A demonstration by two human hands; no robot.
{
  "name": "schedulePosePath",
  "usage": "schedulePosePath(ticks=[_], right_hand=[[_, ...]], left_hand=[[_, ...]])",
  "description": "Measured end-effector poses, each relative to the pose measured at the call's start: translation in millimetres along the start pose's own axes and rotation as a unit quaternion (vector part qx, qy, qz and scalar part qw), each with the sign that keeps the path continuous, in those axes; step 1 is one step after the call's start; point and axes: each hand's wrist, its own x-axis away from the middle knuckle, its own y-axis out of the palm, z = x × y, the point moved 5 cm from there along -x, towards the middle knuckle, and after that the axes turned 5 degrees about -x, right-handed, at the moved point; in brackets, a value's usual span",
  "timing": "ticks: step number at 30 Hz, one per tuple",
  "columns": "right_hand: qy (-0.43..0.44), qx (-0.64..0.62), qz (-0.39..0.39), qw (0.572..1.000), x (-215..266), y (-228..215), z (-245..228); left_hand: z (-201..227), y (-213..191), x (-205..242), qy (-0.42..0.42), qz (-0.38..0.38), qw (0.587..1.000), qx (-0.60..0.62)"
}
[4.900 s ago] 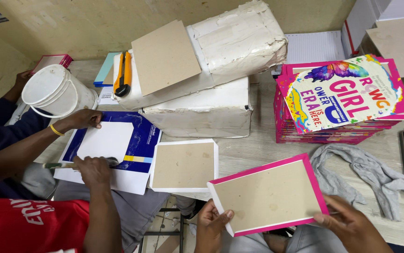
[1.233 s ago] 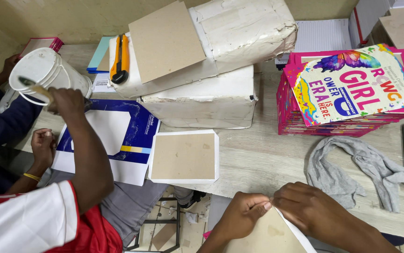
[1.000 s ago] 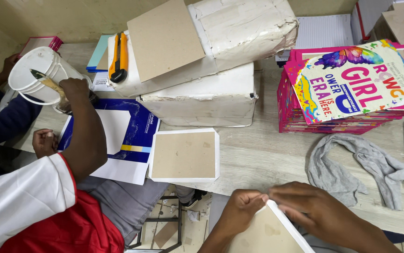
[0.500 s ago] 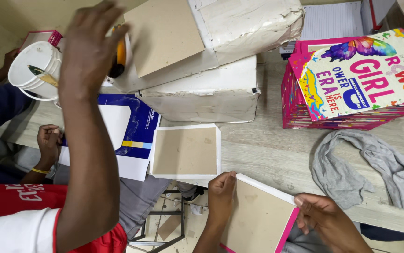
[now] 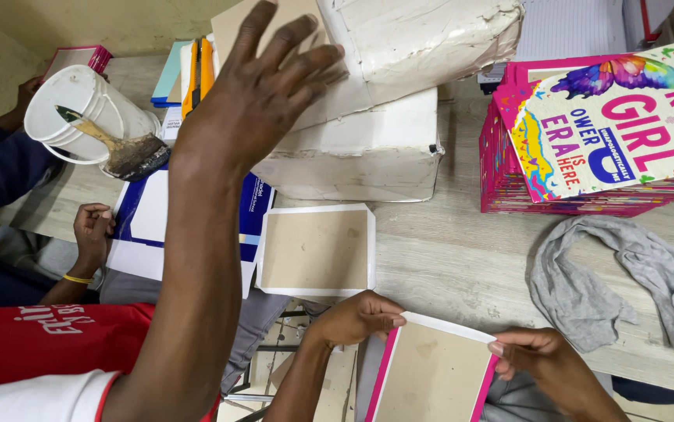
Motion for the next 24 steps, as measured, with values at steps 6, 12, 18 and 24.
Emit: schedulePosePath(ticks=[6,12,18,24], right_hand=[[-0.075,0.022,0.124,0.989,-59,-27,-20],[-0.155,0.113,0.209,0.959,-70,-30,-93],[-0.441,0.651,0.194,0.586,-40,2,-66],[-0.521,0.567,0.253,0.586,-10,57,-71]], left_hand=[[16,-22,-70,0.079,0.117,0.961,-0.237],[-9,-31,-161,0.135,0.257,0.803,-0.52],[-17,33,-135,0.111,0.286,0.777,-0.55],[14,58,-128,0.211,0.316,0.767,-0.517]])
